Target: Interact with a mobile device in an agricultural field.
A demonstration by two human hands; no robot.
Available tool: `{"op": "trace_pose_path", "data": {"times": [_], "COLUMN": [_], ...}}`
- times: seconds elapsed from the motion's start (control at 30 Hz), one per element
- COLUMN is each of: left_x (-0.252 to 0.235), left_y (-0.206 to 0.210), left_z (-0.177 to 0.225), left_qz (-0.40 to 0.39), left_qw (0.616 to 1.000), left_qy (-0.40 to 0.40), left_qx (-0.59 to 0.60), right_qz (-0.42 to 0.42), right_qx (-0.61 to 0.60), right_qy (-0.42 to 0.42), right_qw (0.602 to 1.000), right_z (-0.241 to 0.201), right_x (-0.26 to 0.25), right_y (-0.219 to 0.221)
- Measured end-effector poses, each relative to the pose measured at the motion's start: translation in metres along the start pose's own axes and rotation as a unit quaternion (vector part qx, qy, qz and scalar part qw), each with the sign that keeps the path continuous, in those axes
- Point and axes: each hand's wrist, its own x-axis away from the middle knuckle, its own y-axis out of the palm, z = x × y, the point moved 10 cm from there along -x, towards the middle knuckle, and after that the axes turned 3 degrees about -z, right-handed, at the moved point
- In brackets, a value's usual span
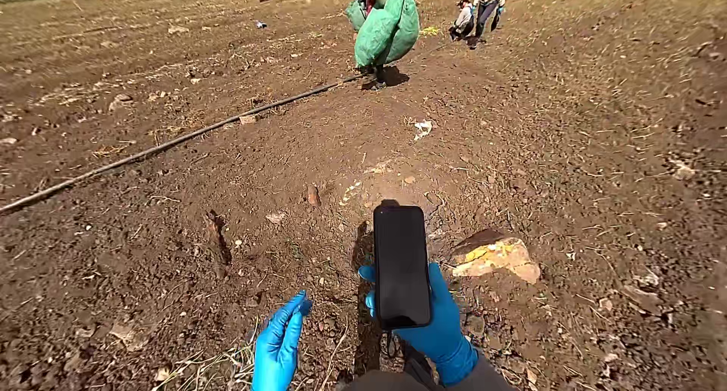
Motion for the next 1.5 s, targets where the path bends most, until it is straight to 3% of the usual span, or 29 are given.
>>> {"op": "trace_pose_path", "data": {"times": [0.1,0.27,0.43,0.53,0.63,0.73,0.87,1.0,1.13,1.27,1.5], "left_x": [-0.021,-0.014,-0.004,-0.002,0.001,0.001,-0.006,-0.012,-0.009,0.000,-0.004], "left_y": [0.035,0.040,0.062,0.086,0.109,0.123,0.136,0.150,0.153,0.155,0.134], "left_z": [0.036,0.055,0.060,0.063,0.066,0.070,0.084,0.086,0.076,0.051,0.067], "left_qz": [0.003,0.109,0.072,0.033,-0.002,-0.045,-0.096,-0.118,-0.106,-0.099,-0.076], "left_qw": [0.984,0.956,0.956,0.954,0.951,0.960,0.975,0.954,0.945,0.943,0.942], "left_qy": [0.026,-0.078,-0.076,-0.063,-0.032,-0.056,-0.028,-0.069,-0.079,-0.054,-0.099], "left_qx": [0.175,0.262,0.275,0.293,0.306,0.270,0.196,0.268,0.298,0.313,0.313], "right_qz": [-0.013,0.029,0.065,0.158,0.110,0.150,0.187,0.186,0.274,0.219,0.188], "right_qx": [0.042,0.014,0.052,0.112,0.073,0.083,0.082,0.053,0.098,0.090,0.093], "right_qy": [0.051,0.075,0.044,0.013,0.021,-0.016,-0.030,-0.051,-0.077,-0.046,-0.021], "right_qw": [0.998,0.997,0.996,0.981,0.991,0.985,0.978,0.980,0.954,0.970,0.978], "right_z": [0.040,0.086,0.063,0.039,0.028,0.016,0.002,-0.004,-0.009,0.000,0.009], "right_x": [-0.001,0.006,0.014,0.032,0.052,0.069,0.085,0.089,0.091,0.085,0.068], "right_y": [0.005,0.010,0.003,-0.004,0.003,0.004,0.010,0.012,0.006,0.006,0.012]}}
